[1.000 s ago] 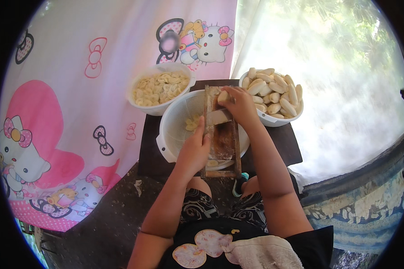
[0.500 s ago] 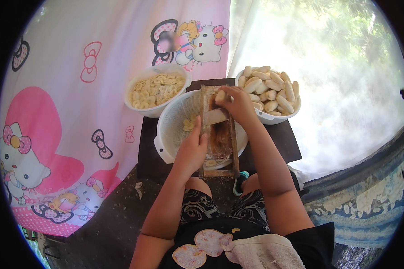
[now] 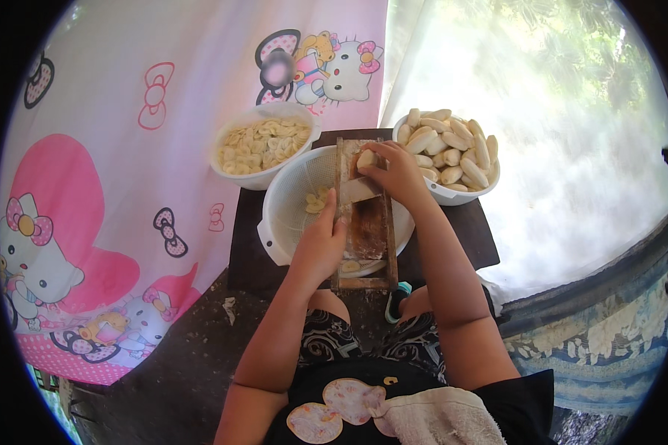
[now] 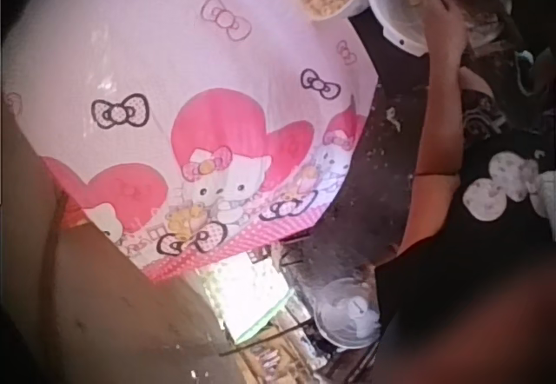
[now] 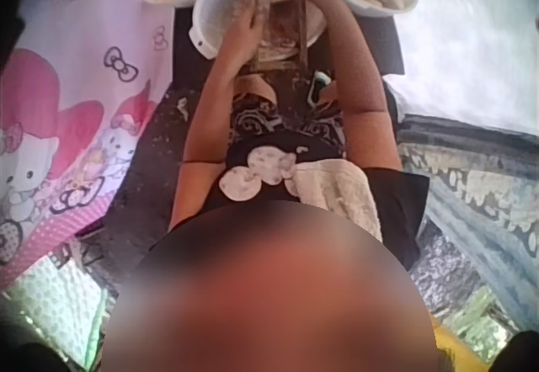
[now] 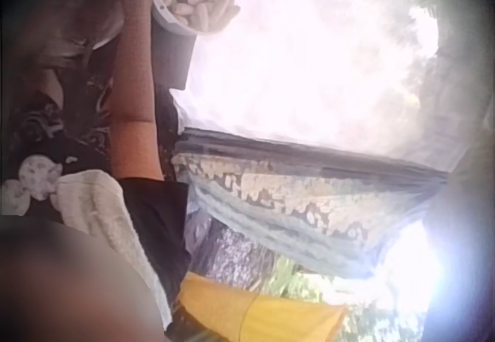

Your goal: The person grates peeled bananas using a handheld grater over a white bowl. They repeatedly pick bananas from a bowl on the right, grate them into the bowl below, and continue the process throughout the clip.

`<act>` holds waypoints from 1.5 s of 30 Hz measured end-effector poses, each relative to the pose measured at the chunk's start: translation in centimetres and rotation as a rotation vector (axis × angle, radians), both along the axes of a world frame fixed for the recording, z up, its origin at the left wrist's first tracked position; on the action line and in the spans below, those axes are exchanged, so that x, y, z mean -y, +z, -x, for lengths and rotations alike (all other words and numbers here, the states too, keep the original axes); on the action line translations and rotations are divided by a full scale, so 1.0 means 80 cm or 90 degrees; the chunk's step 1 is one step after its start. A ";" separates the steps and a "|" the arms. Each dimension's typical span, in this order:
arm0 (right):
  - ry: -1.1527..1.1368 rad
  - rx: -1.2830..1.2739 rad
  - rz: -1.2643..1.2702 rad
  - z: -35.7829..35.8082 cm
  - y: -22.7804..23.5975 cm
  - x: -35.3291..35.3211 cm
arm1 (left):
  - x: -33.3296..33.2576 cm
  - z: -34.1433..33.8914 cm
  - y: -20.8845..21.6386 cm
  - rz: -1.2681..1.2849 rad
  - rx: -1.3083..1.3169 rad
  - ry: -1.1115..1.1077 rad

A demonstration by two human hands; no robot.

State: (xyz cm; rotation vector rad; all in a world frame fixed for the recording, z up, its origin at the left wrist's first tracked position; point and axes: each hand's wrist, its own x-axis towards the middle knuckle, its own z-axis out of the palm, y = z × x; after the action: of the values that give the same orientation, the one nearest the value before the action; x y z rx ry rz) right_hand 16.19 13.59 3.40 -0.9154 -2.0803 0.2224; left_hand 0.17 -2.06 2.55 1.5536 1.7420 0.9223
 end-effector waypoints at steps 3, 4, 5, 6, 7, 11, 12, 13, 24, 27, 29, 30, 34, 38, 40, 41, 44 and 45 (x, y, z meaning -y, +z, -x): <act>0.023 -0.048 0.092 0.001 0.007 0.007 | 0.000 -0.001 -0.001 -0.004 -0.002 0.010; 0.020 -0.038 0.121 0.001 0.012 0.013 | 0.001 -0.002 -0.002 0.003 -0.004 0.013; 0.013 -0.039 0.144 0.000 0.016 0.023 | 0.001 -0.001 -0.003 0.017 0.005 0.011; 0.024 -0.056 0.147 0.001 0.021 0.032 | 0.000 -0.001 -0.004 0.031 0.013 0.008; 0.011 -0.027 0.151 0.000 0.025 0.042 | -0.001 0.000 -0.005 0.027 0.029 0.009; 0.024 0.069 0.041 -0.025 0.011 0.129 | -0.001 0.002 -0.007 -0.043 -0.011 -0.002; 0.042 0.068 0.024 -0.028 0.008 0.140 | 0.000 0.001 -0.007 -0.034 -0.020 -0.001; 0.056 0.066 0.001 -0.030 0.005 0.143 | 0.000 0.001 -0.006 -0.026 -0.030 -0.001; 0.018 -0.012 0.024 -0.012 -0.001 0.052 | 0.000 0.000 0.000 0.008 -0.017 -0.006; 0.016 0.038 0.027 -0.027 0.003 0.139 | 0.000 0.000 -0.008 -0.034 -0.043 0.000; 0.032 0.066 0.015 -0.029 0.006 0.157 | -0.001 0.000 -0.010 -0.050 -0.054 0.004; 0.015 0.078 0.013 -0.026 0.006 0.148 | 0.000 0.000 -0.011 -0.045 -0.054 0.002; -0.049 -0.003 0.009 -0.003 0.002 0.046 | 0.001 0.000 -0.009 -0.015 0.014 -0.006; -0.066 -0.003 0.027 0.000 0.000 0.021 | -0.001 0.001 -0.009 -0.041 -0.011 -0.010; -0.040 -0.007 0.062 -0.011 0.002 0.063 | -0.002 0.000 -0.011 -0.072 -0.009 -0.012; -0.034 0.001 0.077 -0.018 0.003 0.090 | -0.002 0.000 -0.011 -0.056 -0.015 -0.010; -0.007 0.051 0.029 -0.030 0.001 0.147 | 0.000 0.001 -0.009 -0.017 -0.037 -0.006; -0.004 0.076 0.009 -0.031 0.001 0.149 | 0.001 0.001 -0.007 -0.006 -0.044 -0.006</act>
State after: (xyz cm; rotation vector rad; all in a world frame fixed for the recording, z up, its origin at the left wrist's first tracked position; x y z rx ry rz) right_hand 18.67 1.65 3.50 -0.9643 -2.1877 0.1835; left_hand 0.11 -2.10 1.99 1.6160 1.7791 0.8832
